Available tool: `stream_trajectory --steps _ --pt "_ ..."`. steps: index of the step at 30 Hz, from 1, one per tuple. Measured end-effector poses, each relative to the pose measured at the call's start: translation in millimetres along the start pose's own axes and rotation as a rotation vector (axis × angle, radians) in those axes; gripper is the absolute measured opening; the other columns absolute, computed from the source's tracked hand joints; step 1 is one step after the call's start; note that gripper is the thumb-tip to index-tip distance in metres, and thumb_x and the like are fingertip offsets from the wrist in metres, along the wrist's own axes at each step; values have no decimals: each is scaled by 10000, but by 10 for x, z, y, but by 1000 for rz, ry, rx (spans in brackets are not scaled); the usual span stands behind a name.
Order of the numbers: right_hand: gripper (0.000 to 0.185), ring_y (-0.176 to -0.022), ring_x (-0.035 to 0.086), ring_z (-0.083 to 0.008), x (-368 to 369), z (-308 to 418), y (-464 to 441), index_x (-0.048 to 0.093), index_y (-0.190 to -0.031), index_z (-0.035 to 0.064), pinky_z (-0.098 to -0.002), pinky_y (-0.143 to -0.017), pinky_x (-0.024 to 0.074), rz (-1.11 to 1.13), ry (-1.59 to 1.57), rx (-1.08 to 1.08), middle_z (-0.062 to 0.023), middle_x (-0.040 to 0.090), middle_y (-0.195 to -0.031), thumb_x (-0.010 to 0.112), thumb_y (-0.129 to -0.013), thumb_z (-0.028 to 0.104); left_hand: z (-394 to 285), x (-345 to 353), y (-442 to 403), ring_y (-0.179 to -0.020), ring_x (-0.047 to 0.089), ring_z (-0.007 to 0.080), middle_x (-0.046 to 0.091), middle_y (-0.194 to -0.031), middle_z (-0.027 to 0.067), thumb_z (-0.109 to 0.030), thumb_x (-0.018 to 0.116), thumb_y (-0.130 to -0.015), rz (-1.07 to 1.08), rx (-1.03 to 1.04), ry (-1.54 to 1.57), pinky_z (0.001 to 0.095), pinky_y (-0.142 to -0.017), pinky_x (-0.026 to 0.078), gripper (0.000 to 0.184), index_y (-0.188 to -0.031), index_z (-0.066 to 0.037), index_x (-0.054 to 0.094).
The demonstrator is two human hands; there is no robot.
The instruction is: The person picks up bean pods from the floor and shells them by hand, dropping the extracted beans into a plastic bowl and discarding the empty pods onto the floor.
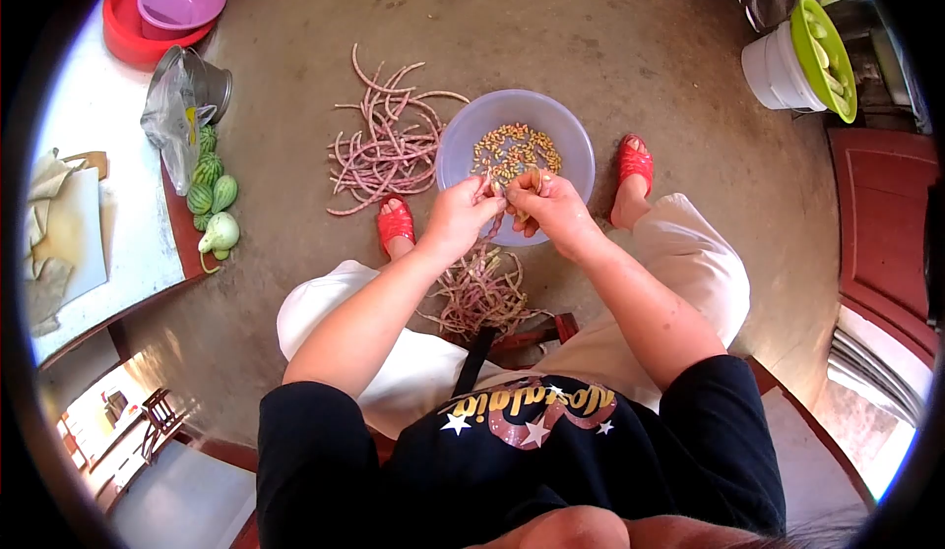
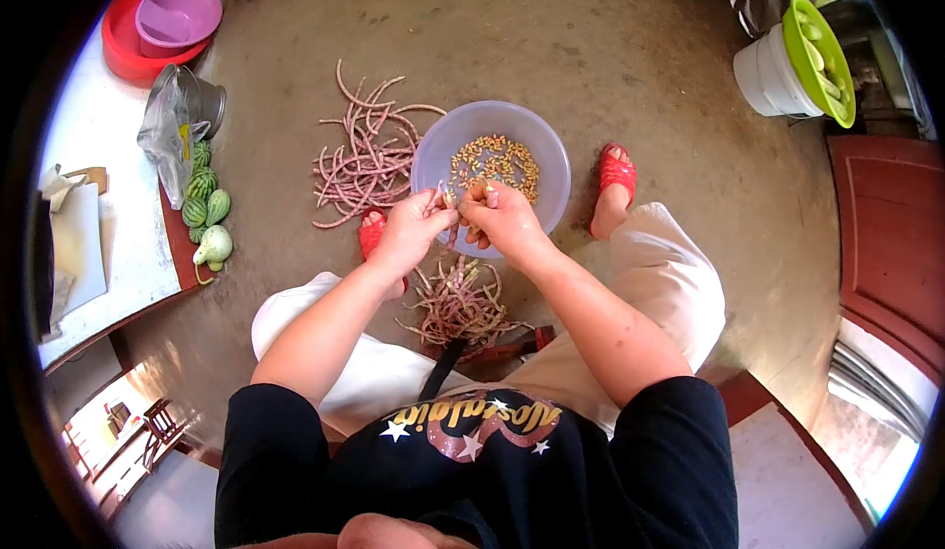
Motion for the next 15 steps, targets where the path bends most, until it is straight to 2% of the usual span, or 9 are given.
stream_trajectory --steps 1,3,4,6,10,12,15 --pt "110 -533 509 -71 0 -4 0 538 -843 58 -203 -475 404 1 3 1 3 557 -682 565 -827 163 28 -10 -2 -572 499 90 564 -750 17 -61 522 -828 -2 1 3 236 -498 391 42 -865 -43 522" --pt "105 -540 510 -72 13 29 12 540 -842 55 -201 -477 403 -22 137 -17 5 549 -673 570 -825 154 32 -36 1 -613 532 131 564 -704 39 -82 532 -812 -6 -39 -247 283 -556 428 76 -817 -6 529" --pt "105 -540 510 -72 14 43 21 540 -842 55 -201 -477 403 -22 137 -16 5 549 -673 570 -825 154 5 -47 8 -613 532 131 564 -704 39 -82 532 -812 -6 -40 -246 283 -556 428 76 -817 -6 529" --pt "102 -559 547 -79 18 67 35 543 -784 50 -205 -444 399 -8 196 -44 -11 561 -656 585 -786 143 -81 -61 37 -605 524 129 560 -682 60 -118 554 -800 16 81 -535 286 -548 421 126 -818 6 540" --pt "94 -557 547 -81 -8 84 45 549 -795 44 -209 -449 404 50 177 22 -10 563 -653 577 -793 133 -20 -110 14 -629 533 129 571 -699 66 -141 570 -789 139 35 -551 290 -566 431 163 -841 13 548" --pt "88 -559 552 -84 5 117 59 549 -796 38 -211 -455 411 92 186 -3 -16 568 -660 567 -801 123 28 -109 4 -664 547 121 583 -732 49 -115 574 -788 176 -85 -288 274 -585 441 153 -845 25 547" --pt "87 -563 556 -85 8 107 61 547 -794 36 -209 -461 415 106 100 -3 -16 565 -654 557 -809 121 -65 -95 16 -670 531 91 591 -769 18 -88 580 -787 185 -58 -179 234 -590 438 130 -877 5 563"
Point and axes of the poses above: each hand's wrist, its own y-axis away from the middle knuckle, its own x-axis out of the palm, z = x × y, the point moved 2 cm from there along -y, towards the middle knuckle
